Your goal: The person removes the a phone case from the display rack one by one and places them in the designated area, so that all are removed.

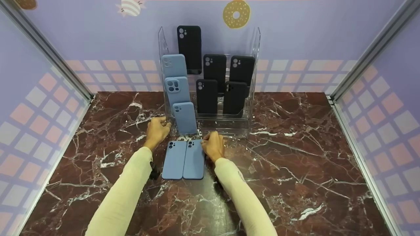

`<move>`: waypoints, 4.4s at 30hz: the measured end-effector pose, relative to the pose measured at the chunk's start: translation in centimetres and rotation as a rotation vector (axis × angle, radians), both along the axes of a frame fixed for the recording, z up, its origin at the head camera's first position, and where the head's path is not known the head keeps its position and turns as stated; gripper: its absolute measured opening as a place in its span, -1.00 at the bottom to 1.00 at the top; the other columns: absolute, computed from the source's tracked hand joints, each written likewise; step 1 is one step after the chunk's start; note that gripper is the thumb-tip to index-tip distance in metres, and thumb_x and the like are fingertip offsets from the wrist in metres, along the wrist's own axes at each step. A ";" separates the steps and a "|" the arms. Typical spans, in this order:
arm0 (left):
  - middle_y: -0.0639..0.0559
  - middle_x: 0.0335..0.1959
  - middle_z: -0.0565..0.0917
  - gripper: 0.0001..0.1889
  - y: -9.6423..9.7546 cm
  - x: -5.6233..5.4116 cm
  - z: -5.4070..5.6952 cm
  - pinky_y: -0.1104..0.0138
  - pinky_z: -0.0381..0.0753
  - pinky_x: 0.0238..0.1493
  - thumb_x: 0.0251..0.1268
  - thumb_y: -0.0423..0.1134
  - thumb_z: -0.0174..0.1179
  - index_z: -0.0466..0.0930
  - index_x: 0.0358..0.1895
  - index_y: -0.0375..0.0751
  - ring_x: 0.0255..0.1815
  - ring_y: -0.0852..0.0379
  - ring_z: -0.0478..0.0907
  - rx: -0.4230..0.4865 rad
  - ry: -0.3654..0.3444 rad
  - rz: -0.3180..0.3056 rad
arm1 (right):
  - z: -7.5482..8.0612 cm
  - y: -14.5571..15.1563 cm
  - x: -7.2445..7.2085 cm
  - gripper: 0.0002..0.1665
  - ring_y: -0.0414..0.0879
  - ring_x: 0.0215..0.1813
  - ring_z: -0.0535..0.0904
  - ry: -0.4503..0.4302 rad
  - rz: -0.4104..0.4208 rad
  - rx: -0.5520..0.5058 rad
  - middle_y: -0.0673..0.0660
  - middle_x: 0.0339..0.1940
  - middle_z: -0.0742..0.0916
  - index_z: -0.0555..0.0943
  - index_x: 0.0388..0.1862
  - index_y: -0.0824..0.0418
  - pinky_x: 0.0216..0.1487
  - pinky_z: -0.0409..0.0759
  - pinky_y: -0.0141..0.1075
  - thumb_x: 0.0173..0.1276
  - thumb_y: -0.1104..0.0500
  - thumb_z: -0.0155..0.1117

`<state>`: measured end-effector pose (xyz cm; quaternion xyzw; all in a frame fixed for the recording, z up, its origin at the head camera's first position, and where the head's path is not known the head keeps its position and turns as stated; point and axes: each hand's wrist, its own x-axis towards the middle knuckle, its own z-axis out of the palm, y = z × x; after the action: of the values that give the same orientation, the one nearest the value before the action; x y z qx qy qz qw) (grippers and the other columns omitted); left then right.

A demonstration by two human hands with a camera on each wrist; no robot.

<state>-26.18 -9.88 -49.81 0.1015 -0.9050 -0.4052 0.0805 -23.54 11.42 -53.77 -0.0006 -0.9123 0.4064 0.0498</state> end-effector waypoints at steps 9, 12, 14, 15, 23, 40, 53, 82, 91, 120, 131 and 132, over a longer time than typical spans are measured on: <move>0.01 -0.25 0.81 -0.74 0.0 0.1 0.2 -0.03 0.54 0.08 0.33 -0.33 0.22 0.80 -0.01 -0.05 -0.01 -0.11 0.70 -0.003 -0.011 -0.003 | -0.2 -1.1 0.0 -0.91 0.08 -0.26 0.76 -0.008 -0.006 -0.007 0.16 -0.42 0.81 0.80 -0.37 0.28 -0.12 0.64 0.00 0.16 0.27 0.54; 0.01 -0.28 0.80 -0.75 0.0 0.2 0.1 -0.03 0.54 0.07 0.34 -0.34 0.21 0.80 -0.03 -0.05 -0.05 -0.09 0.70 0.004 -0.017 -0.004 | -0.2 -1.4 0.0 -0.92 0.09 -0.27 0.76 0.007 0.006 0.001 0.17 -0.43 0.81 0.81 -0.37 0.29 -0.12 0.63 0.01 0.15 0.28 0.54; 0.01 -0.26 0.80 -0.74 0.0 0.2 0.1 -0.02 0.53 0.09 0.34 -0.34 0.22 0.80 -0.01 -0.05 -0.03 -0.09 0.69 0.007 -0.019 -0.001 | -0.2 -1.5 0.1 -0.91 0.09 -0.26 0.76 0.016 0.009 0.013 0.16 -0.44 0.81 0.81 -0.37 0.28 -0.11 0.62 0.01 0.15 0.27 0.54; 0.01 -0.25 0.80 -0.74 0.0 0.2 0.1 -0.02 0.53 0.09 0.34 -0.34 0.22 0.80 0.00 -0.04 -0.03 -0.09 0.69 0.010 -0.020 -0.003 | -0.2 -1.6 0.1 -0.91 0.10 -0.26 0.76 0.020 0.012 0.019 0.16 -0.44 0.81 0.81 -0.37 0.28 -0.11 0.62 0.02 0.15 0.27 0.54; 0.00 -0.23 0.81 -0.72 0.1 0.1 0.2 0.00 0.53 0.11 0.35 -0.34 0.21 0.78 0.05 -0.08 -0.02 -0.09 0.70 0.020 -0.017 -0.001 | -0.1 -1.8 0.1 -0.89 0.10 -0.26 0.76 0.026 0.027 0.024 0.16 -0.44 0.81 0.80 -0.38 0.28 -0.10 0.62 0.00 0.14 0.25 0.56; 0.01 -0.35 0.79 -0.78 0.0 0.1 0.1 -0.01 0.55 0.06 0.33 -0.36 0.22 0.81 -0.10 -0.09 -0.13 -0.07 0.71 0.016 0.008 -0.004 | 1.0 -1.5 0.3 -0.91 0.04 -0.30 0.76 0.076 0.042 -0.016 0.15 -0.41 0.82 0.79 -0.37 0.28 -0.12 0.63 0.00 0.13 0.30 0.54; -0.08 -0.07 0.78 -0.70 -0.3 0.0 0.0 -0.02 0.51 0.15 0.33 -0.33 0.23 0.75 0.10 -0.16 0.07 -0.15 0.67 0.011 -0.017 -0.001 | 4.0 -1.7 -0.9 -0.81 0.03 -0.28 0.77 0.159 0.021 -0.120 0.19 -0.32 0.82 0.76 -0.22 0.33 -0.11 0.66 -0.08 0.21 0.28 0.53; -0.03 -0.21 0.80 -0.69 0.0 0.1 0.1 -0.01 0.55 0.09 0.32 -0.33 0.23 0.76 0.08 -0.10 -0.03 -0.12 0.70 0.021 -0.019 -0.001 | 8.0 -2.5 -3.7 -0.56 0.03 0.00 0.63 0.266 0.190 -0.050 0.27 0.14 0.59 0.59 0.33 0.20 0.06 0.59 -0.16 0.51 0.30 0.21; -0.04 -0.20 0.80 -0.68 0.0 0.2 0.3 -0.02 0.53 0.12 0.35 -0.35 0.22 0.74 0.13 -0.11 -0.04 -0.10 0.70 0.022 -0.029 -0.006 | 7.8 -2.8 -3.9 -0.66 0.04 -0.03 0.69 0.345 0.169 -0.167 0.28 0.02 0.69 0.70 0.12 0.36 -0.01 0.66 -0.24 0.38 0.36 0.35; -0.03 -0.13 0.80 -0.65 0.0 0.1 0.3 -0.02 0.55 0.12 0.36 -0.33 0.22 0.72 0.17 -0.06 -0.02 -0.09 0.71 0.017 -0.025 -0.003 | 8.6 -1.9 -3.7 -0.91 -0.05 -0.35 0.67 0.649 0.097 -0.313 0.20 -0.31 0.79 0.74 -0.28 0.37 -0.25 0.55 -0.42 0.22 0.43 0.46; -0.05 -0.11 0.79 -0.67 0.0 0.0 0.1 -0.03 0.54 0.12 0.34 -0.34 0.23 0.74 0.13 -0.10 0.00 -0.12 0.70 0.019 -0.036 -0.005 | 10.2 -0.3 -2.4 -0.89 0.09 -0.35 0.70 0.684 0.060 -0.379 0.27 -0.34 0.78 0.72 -0.31 0.44 -0.26 0.55 -0.48 0.17 0.52 0.43; -0.05 -0.10 0.79 -0.67 -0.1 0.0 0.1 -0.03 0.54 0.12 0.34 -0.34 0.23 0.74 0.13 -0.10 0.00 -0.12 0.69 0.020 -0.036 -0.005 | 10.3 -0.1 -2.3 -0.89 0.12 -0.37 0.69 0.692 0.055 -0.372 0.29 -0.35 0.77 0.71 -0.32 0.46 -0.28 0.53 -0.48 0.16 0.54 0.42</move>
<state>-26.18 -9.93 -49.70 0.1071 -0.9026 -0.4123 0.0621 -25.80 11.35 -43.47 0.1520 -0.7521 0.5423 0.3423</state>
